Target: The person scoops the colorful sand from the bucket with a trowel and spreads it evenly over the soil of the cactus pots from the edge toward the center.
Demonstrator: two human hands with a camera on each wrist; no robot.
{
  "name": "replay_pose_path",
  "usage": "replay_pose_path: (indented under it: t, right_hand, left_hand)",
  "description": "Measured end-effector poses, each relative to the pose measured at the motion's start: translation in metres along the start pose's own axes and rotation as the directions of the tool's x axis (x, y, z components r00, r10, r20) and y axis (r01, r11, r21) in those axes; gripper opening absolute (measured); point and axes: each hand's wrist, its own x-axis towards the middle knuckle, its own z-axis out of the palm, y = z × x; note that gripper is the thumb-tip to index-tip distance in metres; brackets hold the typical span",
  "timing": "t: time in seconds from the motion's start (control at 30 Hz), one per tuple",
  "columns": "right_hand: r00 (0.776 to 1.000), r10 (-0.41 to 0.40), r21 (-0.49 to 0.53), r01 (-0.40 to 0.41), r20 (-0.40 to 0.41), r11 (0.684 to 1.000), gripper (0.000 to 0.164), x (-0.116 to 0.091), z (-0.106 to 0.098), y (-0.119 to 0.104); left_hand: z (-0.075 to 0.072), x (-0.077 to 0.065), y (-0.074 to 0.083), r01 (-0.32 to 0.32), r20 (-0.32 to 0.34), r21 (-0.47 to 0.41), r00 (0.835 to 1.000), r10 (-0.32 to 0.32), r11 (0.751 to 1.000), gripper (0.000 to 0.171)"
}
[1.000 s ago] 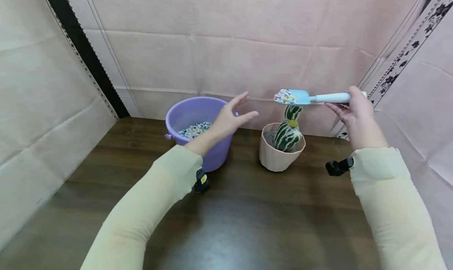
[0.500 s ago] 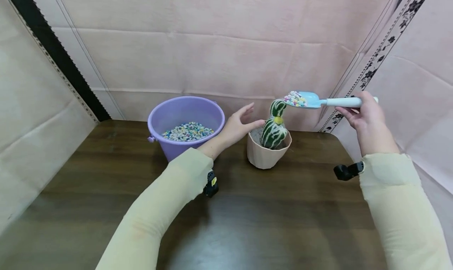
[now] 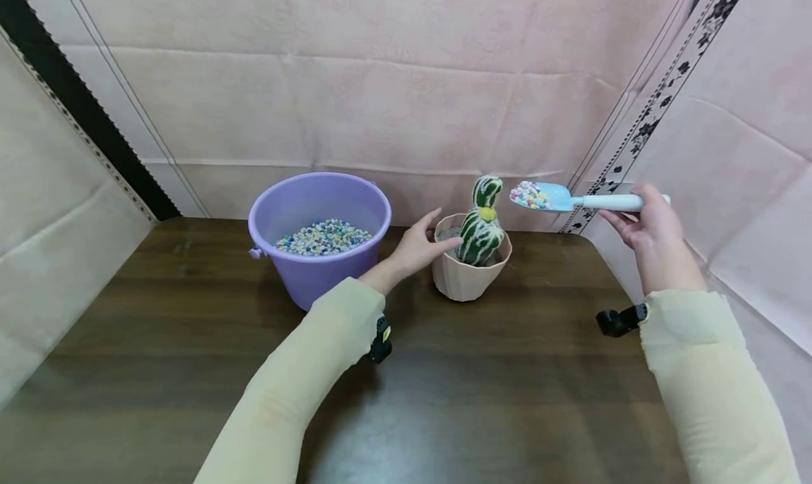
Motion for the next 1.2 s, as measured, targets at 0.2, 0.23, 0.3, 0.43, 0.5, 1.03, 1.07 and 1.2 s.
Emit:
replay_pose_path:
  t: [0.2,0.23,0.3,0.43,0.5,1.03,1.07,1.2]
  right_hand:
    - [0.999,0.007,-0.046,-0.008,-0.033,0.999,0.025,0.006,-0.011,0.005]
    - [0.999,0.01,-0.044,-0.012,-0.036,0.999,0.024,0.007,-0.013,0.006]
    - [0.999,0.013,-0.042,-0.015,-0.034,0.999,0.022,0.009,-0.016,0.008]
    - [0.999,0.021,-0.015,-0.022,-0.024,1.0,0.017,0.012,-0.022,0.01]
    - [1.0,0.026,-0.009,-0.026,-0.015,1.0,0.017,0.013,-0.024,0.01]
    - [0.984,-0.168,-0.291,0.179,0.063,0.94,0.026,0.011,-0.017,0.026]
    - [0.981,-0.183,-0.311,0.196,0.069,0.93,0.026,0.01,-0.015,0.028]
    - [0.97,-0.228,-0.354,0.241,0.079,0.904,0.023,0.008,-0.01,0.033]
  left_hand:
    - [0.01,0.001,-0.01,-0.016,-0.055,0.039,0.998,0.018,0.999,0.081]
    - [0.012,0.001,-0.012,-0.016,-0.062,0.05,0.998,0.019,0.999,0.081]
    - [0.014,0.002,-0.016,-0.023,-0.072,0.073,0.997,0.029,0.997,0.081]
    - [0.017,0.003,-0.025,-0.006,-0.072,0.078,0.997,0.011,0.997,0.08]
    - [0.018,0.003,-0.028,0.003,-0.071,0.06,0.997,0.002,0.998,0.08]
    - [0.023,0.004,-0.03,0.034,-0.065,0.02,0.997,-0.033,0.999,0.081]
    - [0.023,0.003,-0.03,0.034,-0.065,0.023,0.997,-0.032,0.999,0.081]
    - [0.023,0.003,-0.03,0.038,-0.061,0.03,0.997,-0.036,0.999,0.082]
